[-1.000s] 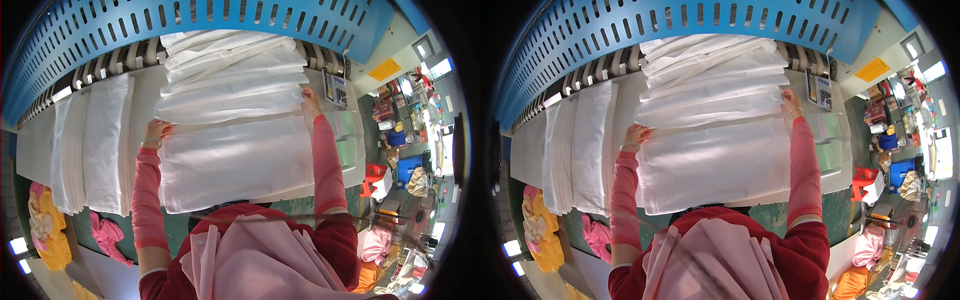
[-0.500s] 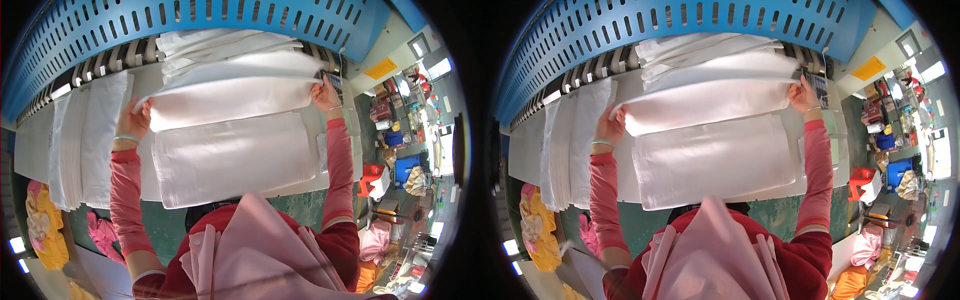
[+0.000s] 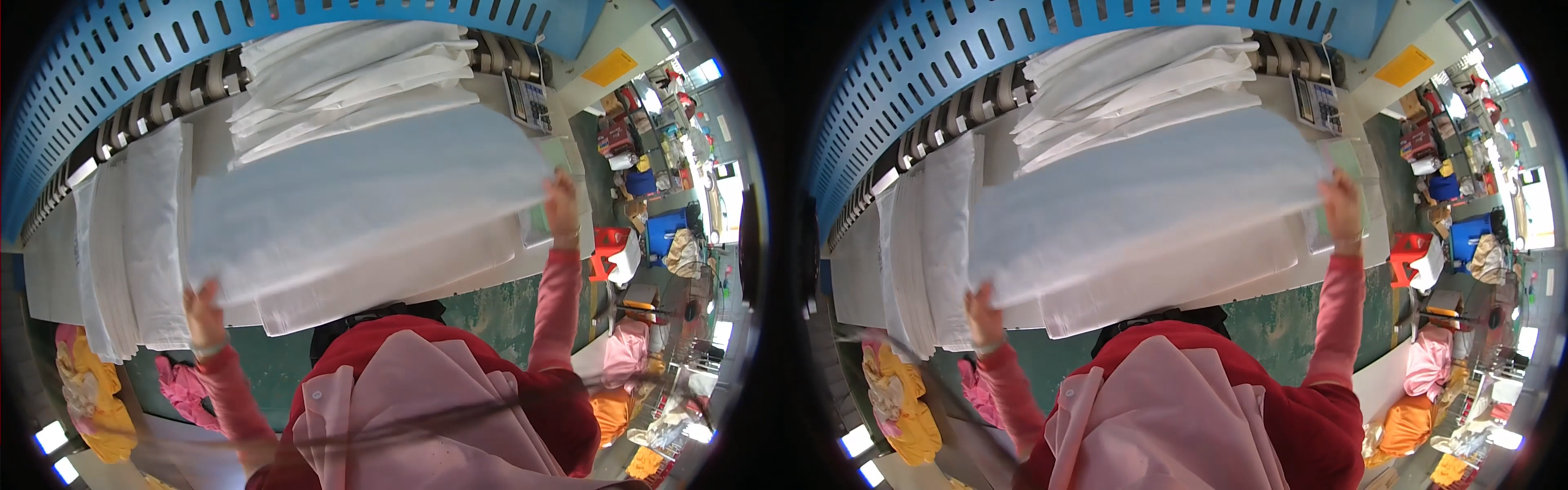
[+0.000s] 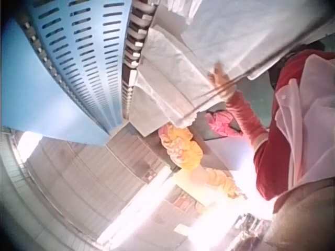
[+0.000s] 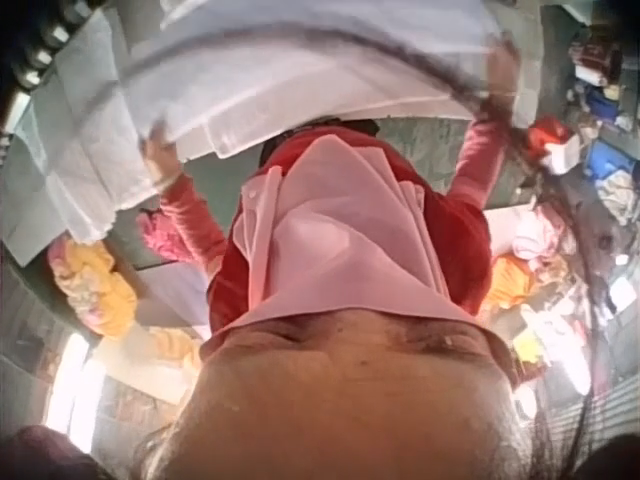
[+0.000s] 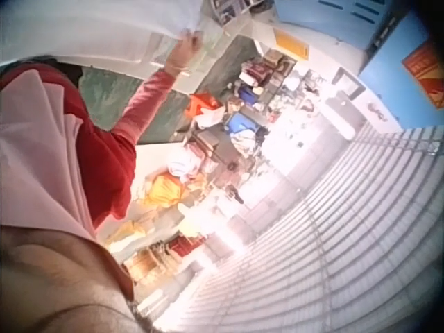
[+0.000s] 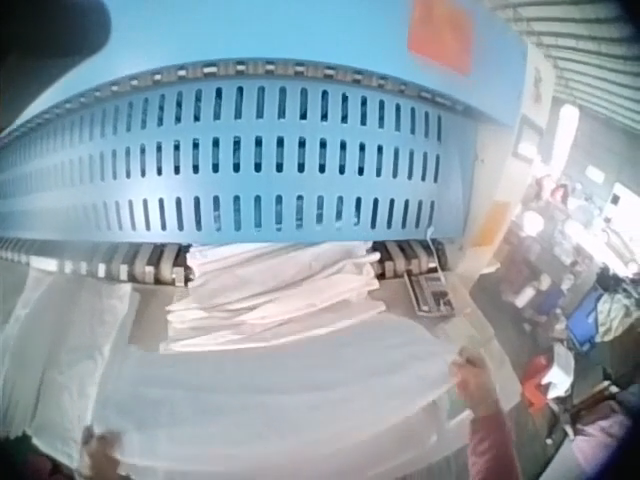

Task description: The person folds white rectangular cloths on a table, smoothing the fabric by hand and stacking the folded items into a pile.

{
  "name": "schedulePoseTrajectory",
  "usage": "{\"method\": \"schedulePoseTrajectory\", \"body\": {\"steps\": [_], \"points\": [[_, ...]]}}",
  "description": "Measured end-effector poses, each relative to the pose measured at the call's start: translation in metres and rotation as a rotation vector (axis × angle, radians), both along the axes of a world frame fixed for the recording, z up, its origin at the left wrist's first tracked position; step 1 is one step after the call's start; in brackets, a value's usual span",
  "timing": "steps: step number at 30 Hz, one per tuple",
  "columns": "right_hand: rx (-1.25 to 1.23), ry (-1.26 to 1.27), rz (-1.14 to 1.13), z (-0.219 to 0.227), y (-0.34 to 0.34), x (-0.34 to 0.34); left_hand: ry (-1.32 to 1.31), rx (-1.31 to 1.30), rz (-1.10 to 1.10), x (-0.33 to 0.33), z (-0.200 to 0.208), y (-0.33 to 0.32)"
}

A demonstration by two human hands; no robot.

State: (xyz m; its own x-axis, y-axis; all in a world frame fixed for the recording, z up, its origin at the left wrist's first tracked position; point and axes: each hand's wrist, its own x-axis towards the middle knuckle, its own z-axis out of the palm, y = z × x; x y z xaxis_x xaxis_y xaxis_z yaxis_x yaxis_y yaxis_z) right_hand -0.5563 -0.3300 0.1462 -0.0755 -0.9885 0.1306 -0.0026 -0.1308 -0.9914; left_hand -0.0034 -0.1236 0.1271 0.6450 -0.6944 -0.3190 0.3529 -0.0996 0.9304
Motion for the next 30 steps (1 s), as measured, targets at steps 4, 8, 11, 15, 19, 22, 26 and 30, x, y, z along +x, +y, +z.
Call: {"method": "schedulePoseTrajectory", "body": {"steps": [4,8,11,15,19,22,26,30], "points": [[0.346,0.425,-0.053,-0.084,0.079,-0.025,-0.273,0.156,-0.399,-0.016,-0.061,0.065],[0.202,0.900,-0.237,-0.129,0.100,-0.038,-0.854,0.562,-0.495,-0.032,-0.082,0.054],[0.011,1.057,-0.373,-0.084,0.072,0.012,-1.229,0.375,-0.302,-0.042,-0.053,0.019],[-0.368,1.021,0.027,-0.070,0.046,0.095,-1.405,0.189,-0.494,-0.092,-0.040,-0.045],[-0.433,1.322,0.420,-0.093,0.042,0.127,-1.675,0.317,-0.650,-0.107,-0.081,-0.062],[-0.237,1.552,0.053,-0.119,0.008,0.073,-1.659,0.626,-0.543,-0.067,-0.093,-0.064],[0.004,1.449,-0.195,-0.125,-0.050,0.027,-1.385,0.808,-0.334,0.006,-0.111,-0.090],[0.182,1.125,-0.161,-0.111,-0.110,0.055,-1.104,0.845,-0.397,0.027,-0.095,-0.146]]}}
